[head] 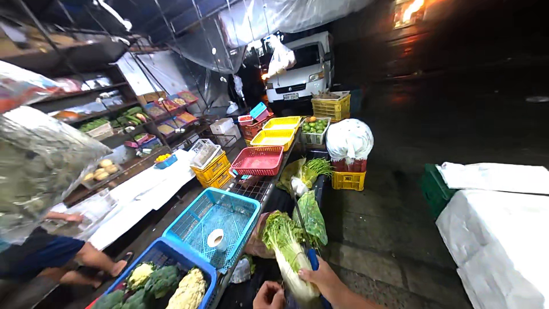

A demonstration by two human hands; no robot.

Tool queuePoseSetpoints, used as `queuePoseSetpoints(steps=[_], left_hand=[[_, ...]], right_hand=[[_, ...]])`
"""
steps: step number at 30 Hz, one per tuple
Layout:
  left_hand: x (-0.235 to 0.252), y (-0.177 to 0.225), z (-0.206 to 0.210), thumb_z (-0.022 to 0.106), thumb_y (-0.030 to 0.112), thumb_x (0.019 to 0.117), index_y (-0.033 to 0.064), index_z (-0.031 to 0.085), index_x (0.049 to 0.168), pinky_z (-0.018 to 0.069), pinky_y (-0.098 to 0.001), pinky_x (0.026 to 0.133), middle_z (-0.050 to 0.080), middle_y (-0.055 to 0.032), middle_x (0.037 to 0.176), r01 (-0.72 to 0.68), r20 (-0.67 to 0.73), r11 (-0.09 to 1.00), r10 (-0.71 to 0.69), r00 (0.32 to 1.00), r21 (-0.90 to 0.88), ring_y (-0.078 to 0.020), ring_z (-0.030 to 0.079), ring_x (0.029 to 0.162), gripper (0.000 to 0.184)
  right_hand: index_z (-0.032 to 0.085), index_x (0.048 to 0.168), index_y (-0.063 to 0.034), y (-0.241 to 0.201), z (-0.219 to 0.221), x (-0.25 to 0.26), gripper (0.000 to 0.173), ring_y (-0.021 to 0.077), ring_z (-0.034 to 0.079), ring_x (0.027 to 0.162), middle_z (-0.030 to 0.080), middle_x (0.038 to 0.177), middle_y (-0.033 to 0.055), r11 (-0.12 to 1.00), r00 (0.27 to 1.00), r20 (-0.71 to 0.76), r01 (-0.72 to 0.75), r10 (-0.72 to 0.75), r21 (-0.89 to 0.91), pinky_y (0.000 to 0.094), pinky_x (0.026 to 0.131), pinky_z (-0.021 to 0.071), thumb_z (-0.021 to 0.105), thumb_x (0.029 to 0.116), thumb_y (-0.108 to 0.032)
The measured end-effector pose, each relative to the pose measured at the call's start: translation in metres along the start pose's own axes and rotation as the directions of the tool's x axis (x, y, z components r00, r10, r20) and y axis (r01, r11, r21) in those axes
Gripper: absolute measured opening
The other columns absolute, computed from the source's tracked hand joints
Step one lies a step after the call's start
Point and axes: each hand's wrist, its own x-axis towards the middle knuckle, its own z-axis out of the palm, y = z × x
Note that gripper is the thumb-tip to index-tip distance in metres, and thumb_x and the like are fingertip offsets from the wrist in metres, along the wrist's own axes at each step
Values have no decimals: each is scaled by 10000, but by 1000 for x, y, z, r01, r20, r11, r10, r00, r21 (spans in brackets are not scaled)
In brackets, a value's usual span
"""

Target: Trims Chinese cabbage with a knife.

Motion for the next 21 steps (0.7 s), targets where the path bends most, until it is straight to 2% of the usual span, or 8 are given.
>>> queuePoseSetpoints(steps=[2,5,8,10,13,17,19,21], left_hand=[[14,23,18,647,64,916,-10,720,1008,585,-311,655,723,-72,860,-41,40,987,36,999,153,-134,669,708,139],[39,50,53,632,125,953,60,759,1038,612,-336,783,758,-27,914,-172,217,872,78,973,458,-102,717,812,166],[22,52,70,629,137,944,74,747,1082,611,-360,745,747,-23,887,-220,244,801,95,965,557,-115,708,776,193],[10,37,69,626,128,980,23,674,1128,612,-325,680,729,-30,838,37,89,883,-89,992,467,-116,698,703,187],[20,-2,70,447,240,1092,-40,564,1200,575,-307,621,737,-121,850,455,-96,889,-449,888,53,-167,698,685,322],[44,-19,79,219,551,1094,-8,460,1435,612,-415,777,739,-192,1045,581,-109,787,-608,786,-207,-259,733,860,698],[58,-23,78,221,537,1102,16,439,1447,609,-416,777,736,-198,1075,603,-106,771,-630,769,-206,-268,735,865,662],[66,-30,78,326,482,1102,4,512,1363,600,-413,791,718,-180,1096,608,-133,790,-612,779,-75,-246,717,902,575]], right_hand=[[487,1381,1,-1,-6,14,798,254,693,1039,677,1157,171,987,1000,12,-13,15,-163,456,933,586,888,769,-318],[464,1436,16,-13,-9,36,863,303,678,1059,670,1176,213,914,999,37,-21,39,-406,503,951,556,863,737,-296],[461,1409,29,-26,-13,49,848,268,690,961,679,1094,189,925,996,35,-63,82,-375,477,866,585,849,791,-404],[461,1403,26,-23,-19,61,845,239,705,971,687,1110,172,960,996,28,-73,84,-269,441,875,605,855,794,-408],[450,1399,41,-17,-23,74,861,185,694,1010,673,1145,151,987,1000,12,0,2,-163,363,895,600,875,755,-343],[424,1422,38,-11,-27,83,1017,145,683,1041,663,1180,131,971,998,46,58,-48,-233,325,904,596,915,654,-413],[425,1435,34,-9,-34,94,1082,152,676,1056,669,1183,132,932,994,73,98,-77,-350,347,917,588,915,627,-492],[423,1436,38,-5,-38,96,1101,156,675,1063,669,1183,140,903,992,83,117,-90,-414,352,925,582,916,620,-512]])
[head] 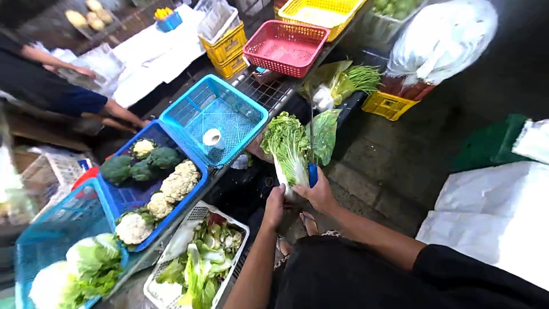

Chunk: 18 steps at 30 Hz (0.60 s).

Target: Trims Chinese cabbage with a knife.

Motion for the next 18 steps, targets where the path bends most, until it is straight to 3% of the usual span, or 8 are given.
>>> queuePoseSetpoints(steps=[2,3,8,12,15,18], left_hand=[[8,2,6,489,516,1051,14,579,1344,565,-484,902,673,-187,1190,-2,-54,989,10,998,150,-268,671,1054,588],[9,2,9,521,538,1034,32,596,1339,564,-491,910,675,-181,1202,15,-72,986,-3,997,164,-266,671,1073,596],[21,-19,28,509,555,1034,51,509,1405,580,-442,872,683,-171,1177,199,81,962,-187,979,-190,-260,686,1028,625],[38,-42,27,585,467,1030,2,529,1387,567,-420,929,688,-170,1167,210,101,962,-194,976,-173,-227,684,1037,589],[54,-58,27,648,316,1017,-22,424,1452,587,-413,944,694,-194,1180,170,174,927,-116,978,-336,-242,709,1042,595],[71,-66,17,632,316,1027,-10,524,1383,595,-442,910,712,-194,1129,220,134,869,-178,975,-443,-266,719,996,495]], right_hand=[[415,1447,61,6,-2,1,1124,164,675,1087,670,1209,161,999,1000,8,22,-22,-34,355,948,578,909,623,-522],[416,1442,64,9,-2,1,1102,162,672,1089,667,1212,163,999,1000,12,25,-25,-45,352,953,575,905,630,-498],[421,1436,47,31,-14,-4,1082,158,675,1069,666,1200,161,995,999,-29,-41,39,-86,349,940,577,927,590,-402],[446,1412,42,52,-12,-11,1083,207,674,1071,671,1184,173,970,989,-34,-146,142,-195,402,951,567,932,590,-469],[479,1388,29,65,-6,-16,1029,238,688,1029,688,1135,172,942,982,-23,-186,188,-279,445,929,574,938,626,-489],[509,1346,10,75,11,-15,807,200,692,971,697,1092,127,957,968,-83,-249,239,-150,406,877,592,905,732,-332]])
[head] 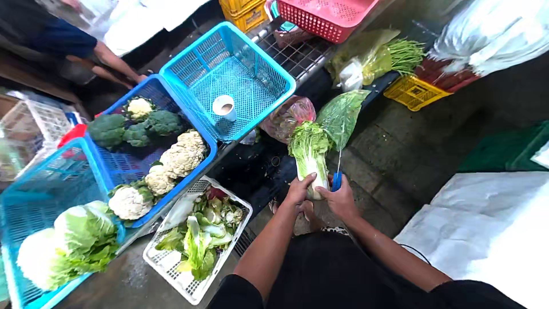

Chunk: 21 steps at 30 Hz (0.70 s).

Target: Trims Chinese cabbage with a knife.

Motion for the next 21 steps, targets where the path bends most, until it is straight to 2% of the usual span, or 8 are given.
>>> queuePoseSetpoints(steps=[3,5,7,9,12,15,16,21], left_hand=[[4,1,-26,569,425,1045,19,552,1370,585,-487,920,695,-194,1178,105,-94,990,-114,989,-96,-296,700,1051,520],[2,-3,-54,561,461,1037,39,537,1402,571,-524,936,675,-206,1230,163,-128,975,-183,975,-154,-328,680,1098,558],[-5,-10,-85,573,484,1023,44,541,1403,575,-553,923,676,-216,1237,207,-165,965,-234,958,-163,-354,681,1103,582],[-20,-13,-120,595,468,1019,31,542,1397,579,-546,918,680,-215,1225,226,-223,970,-239,945,-85,-349,686,1091,580],[-56,-11,-169,625,425,1014,10,540,1388,595,-510,906,704,-213,1175,230,-266,971,-205,942,66,-326,707,1053,565],[-93,-2,-205,644,401,1001,7,505,1415,603,-504,896,707,-220,1163,226,-280,964,-180,943,142,-327,716,1035,589],[-103,-1,-214,647,389,1001,2,503,1411,606,-501,893,709,-223,1154,217,-288,966,-169,943,142,-327,719,1028,581],[-122,2,-246,661,383,997,18,482,1444,604,-492,906,704,-219,1175,156,-315,983,-120,941,92,-319,714,1050,604]], right_hand=[[528,1285,26,12,24,-7,487,183,700,733,702,954,110,983,993,-78,-71,86,172,363,631,621,756,931,-218],[509,1247,31,22,42,-6,474,189,668,670,672,903,113,974,976,-112,-166,184,157,371,601,596,729,957,-271],[510,1275,42,29,61,5,609,244,635,704,648,912,151,955,945,-148,-278,292,107,448,663,570,776,913,-370],[506,1336,36,35,90,21,679,316,652,877,646,1061,219,923,910,-163,-364,382,129,521,806,562,809,886,-373],[492,1328,15,34,136,41,588,303,633,819,621,1045,214,897,885,-178,-396,430,198,500,722,555,783,904,-270],[491,1358,15,12,172,50,739,333,643,974,643,1126,229,886,882,-167,-397,441,241,532,848,542,839,855,-400],[487,1358,11,9,182,52,765,328,641,962,640,1122,226,882,882,-164,-394,442,259,527,832,542,847,844,-426],[547,1296,2,8,171,46,481,319,625,874,634,1057,211,910,902,-170,-363,397,198,526,763,535,722,958,-293]])
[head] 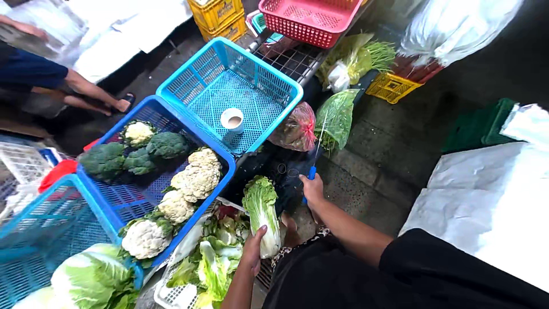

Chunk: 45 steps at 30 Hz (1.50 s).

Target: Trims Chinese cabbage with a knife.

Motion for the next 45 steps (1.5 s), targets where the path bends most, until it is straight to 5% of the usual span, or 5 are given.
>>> queuePoseSetpoints(steps=[6,14,29,36,45], left_hand=[[0,30,18,623,387,1017,-7,532,1384,598,-482,918,717,-204,1142,-24,158,999,17,987,44,-300,718,1035,546],[-21,116,154,526,419,1014,-12,563,1328,600,-434,908,735,-162,1079,-328,594,932,179,784,152,-235,724,989,535],[-81,112,401,656,473,966,32,433,1507,531,-476,1017,629,-200,1314,-764,470,419,610,638,491,-258,637,1188,733],[-122,94,393,501,385,1068,39,651,1249,631,-388,795,734,-83,960,-863,359,382,795,489,329,-160,729,851,418],[-181,91,304,482,521,1051,132,657,1313,565,-496,934,725,-79,1117,-753,141,273,890,435,598,-193,697,1031,500]], right_hand=[[597,1224,3,-11,-94,-15,350,224,600,588,609,784,125,997,997,-12,79,-79,-12,427,588,569,621,1043,-295],[606,1251,-4,-60,-160,-78,409,240,726,915,731,1072,119,979,979,198,12,-52,201,444,752,616,606,1047,-359],[562,1239,21,-99,-297,-32,653,156,685,854,686,969,93,847,907,98,338,-410,410,357,793,593,877,799,-345],[568,1183,39,-101,-313,-67,423,79,707,836,710,928,38,698,822,126,379,-556,608,262,799,618,791,864,-125],[487,1335,16,-104,-256,-126,602,162,717,879,700,1015,107,764,673,439,304,-595,570,342,790,630,779,855,-198]])
